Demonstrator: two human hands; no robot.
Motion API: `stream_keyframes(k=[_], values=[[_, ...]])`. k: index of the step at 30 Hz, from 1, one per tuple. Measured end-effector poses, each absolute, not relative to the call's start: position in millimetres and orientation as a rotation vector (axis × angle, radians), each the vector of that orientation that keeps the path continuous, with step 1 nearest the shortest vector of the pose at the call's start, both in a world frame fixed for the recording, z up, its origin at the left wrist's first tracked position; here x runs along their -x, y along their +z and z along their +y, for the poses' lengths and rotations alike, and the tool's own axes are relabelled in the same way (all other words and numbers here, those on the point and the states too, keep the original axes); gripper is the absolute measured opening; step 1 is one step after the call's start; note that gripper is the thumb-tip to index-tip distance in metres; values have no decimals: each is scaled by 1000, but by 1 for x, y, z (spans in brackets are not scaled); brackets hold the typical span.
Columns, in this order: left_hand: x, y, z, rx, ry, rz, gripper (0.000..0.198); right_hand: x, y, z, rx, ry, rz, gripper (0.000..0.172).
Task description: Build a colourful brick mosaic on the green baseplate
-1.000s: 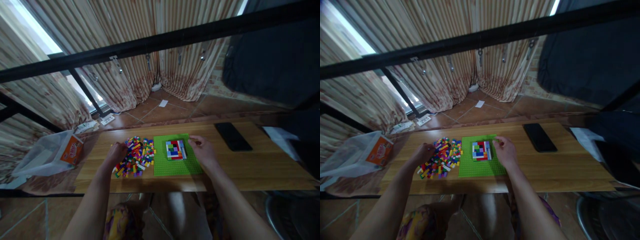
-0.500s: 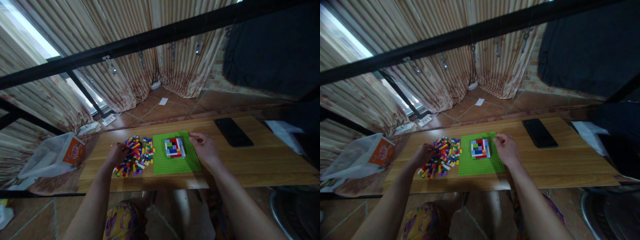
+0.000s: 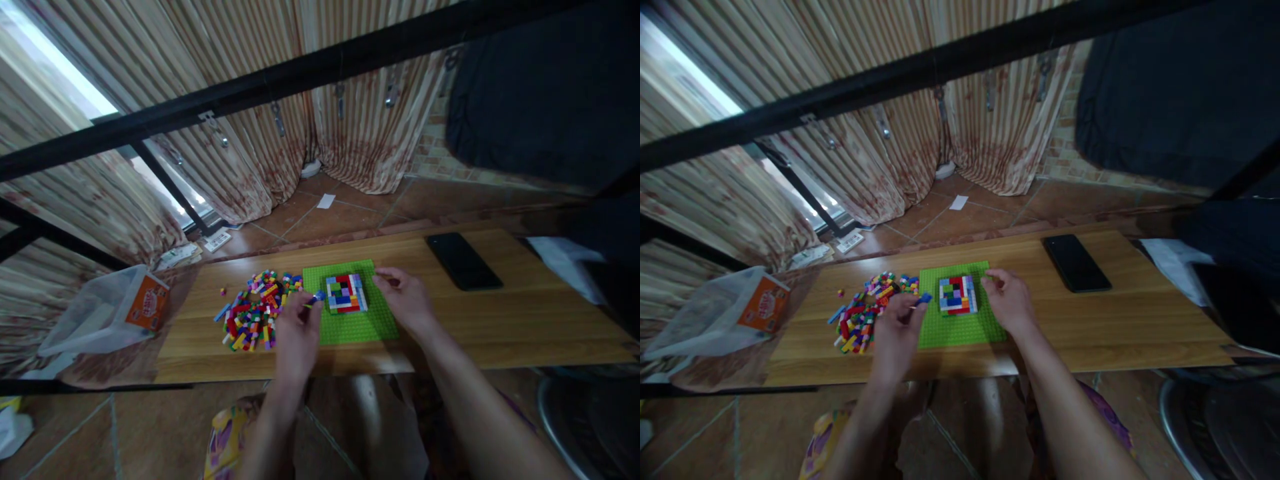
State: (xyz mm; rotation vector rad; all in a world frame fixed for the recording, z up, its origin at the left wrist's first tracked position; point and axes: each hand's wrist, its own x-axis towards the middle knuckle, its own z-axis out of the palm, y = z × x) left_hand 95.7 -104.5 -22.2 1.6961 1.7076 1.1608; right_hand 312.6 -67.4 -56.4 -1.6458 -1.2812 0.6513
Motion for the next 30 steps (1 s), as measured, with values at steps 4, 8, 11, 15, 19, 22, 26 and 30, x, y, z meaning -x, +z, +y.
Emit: stream_keyframes(k=[4, 8, 11, 15, 19, 22, 26, 30], values=[[-167, -50, -117, -1758, 1171, 1682, 12, -319, -55, -73, 1581, 806, -1289, 30], [-193, -60, -111, -1870, 1146, 1846, 12, -322, -54, -80, 1564, 962, -1364, 30], [-198, -62, -108, -1908, 1090, 1972, 13, -321, -53, -81, 1537, 1067, -1375, 34], [-205, -66, -106, -1919, 1050, 2088, 13, -318, -55, -76, 1526, 1097, -1378, 34], [-210, -69, -103, -1894, 1055, 2144, 11, -314, -61, -67, 1580, 1026, -1399, 31], [-210, -69, -103, -1876, 1057, 2166, 10, -311, -66, -62, 1619, 957, -1422, 29], [-210, -69, -107, -1907, 1071, 2119, 8, -308, -73, -57, 1659, 921, -1418, 28], [-208, -70, -112, -1940, 1120, 2028, 10, -308, -74, -55, 1671, 900, -1423, 27]])
